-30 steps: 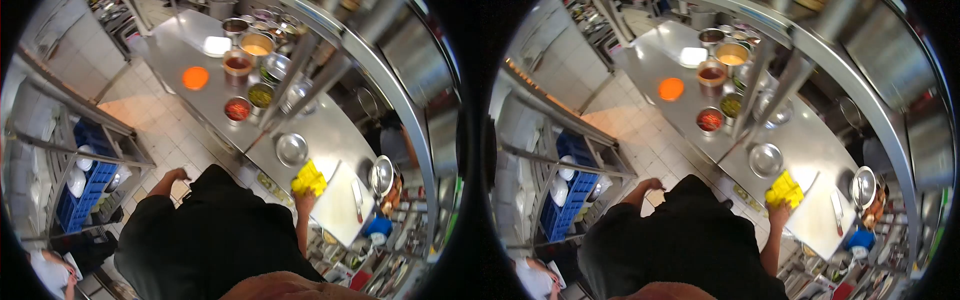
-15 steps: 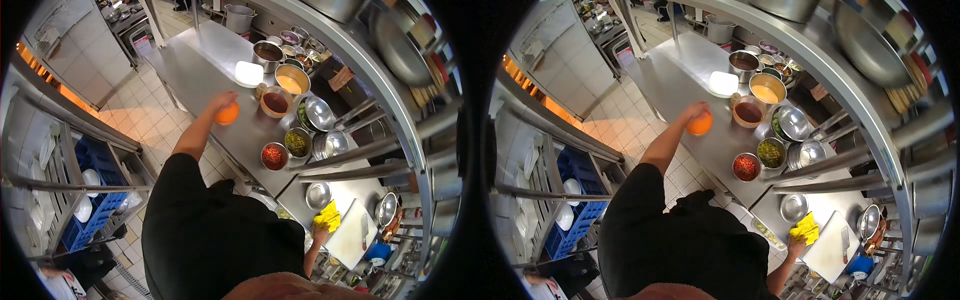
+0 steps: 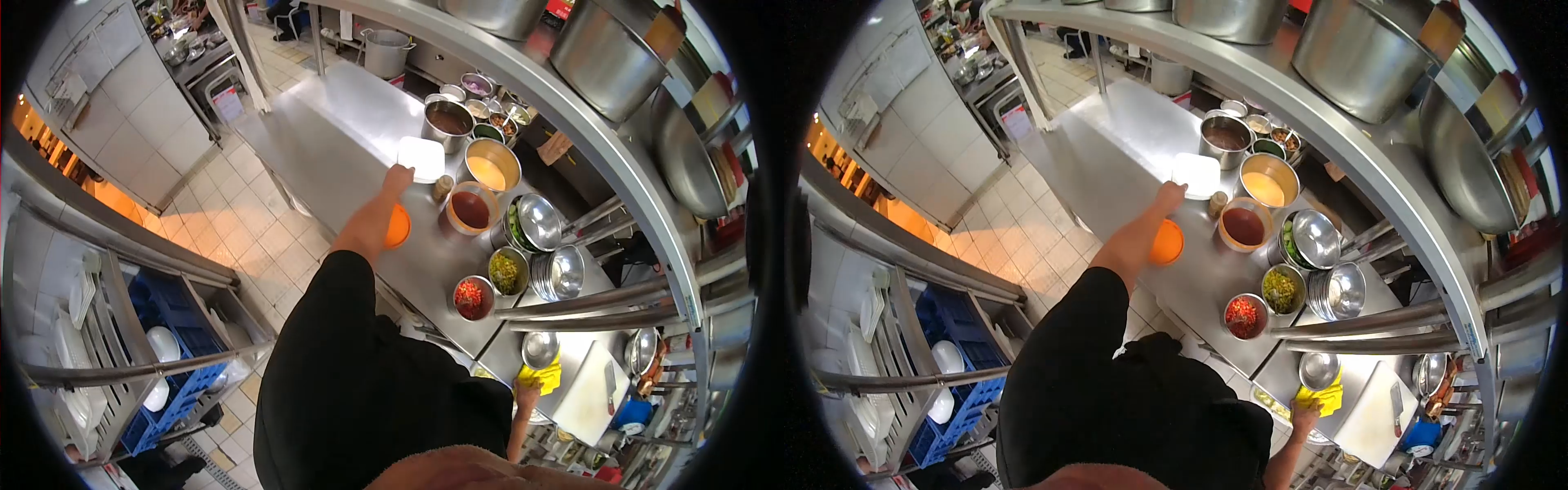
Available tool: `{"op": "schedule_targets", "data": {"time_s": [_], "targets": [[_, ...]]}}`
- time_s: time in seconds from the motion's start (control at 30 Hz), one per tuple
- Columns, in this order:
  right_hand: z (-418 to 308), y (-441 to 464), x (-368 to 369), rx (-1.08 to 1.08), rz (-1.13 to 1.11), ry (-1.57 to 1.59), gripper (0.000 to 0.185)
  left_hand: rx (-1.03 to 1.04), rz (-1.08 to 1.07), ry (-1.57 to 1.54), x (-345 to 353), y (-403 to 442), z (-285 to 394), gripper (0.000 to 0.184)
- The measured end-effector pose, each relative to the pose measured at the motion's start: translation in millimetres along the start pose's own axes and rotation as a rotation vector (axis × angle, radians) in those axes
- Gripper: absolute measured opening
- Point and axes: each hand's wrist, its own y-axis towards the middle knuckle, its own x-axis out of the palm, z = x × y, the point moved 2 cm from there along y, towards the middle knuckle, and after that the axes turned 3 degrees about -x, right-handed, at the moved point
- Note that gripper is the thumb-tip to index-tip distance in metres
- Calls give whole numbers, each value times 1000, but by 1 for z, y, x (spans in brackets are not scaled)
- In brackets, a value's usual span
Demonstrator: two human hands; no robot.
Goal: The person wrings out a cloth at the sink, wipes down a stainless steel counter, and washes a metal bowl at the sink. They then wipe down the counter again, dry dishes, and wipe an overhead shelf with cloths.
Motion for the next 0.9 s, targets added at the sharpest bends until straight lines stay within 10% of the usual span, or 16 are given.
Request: {"op": "schedule_targets", "data": {"time_s": [0.5,0.63,0.73,0.9], "targets": [[4,1,0,117,92,177,52,-528,-46,-196,-13,17,0,36],[54,0,45,-536,306,-236,37,-299,245,-33,-25,17,7,40],[15,2,10,-10,45,7,70,-295,316,-141,-37,30,4,41],[-20,5,-25,222,-101,164,94,-189,179,-850,-72,28,-45,25]]}}
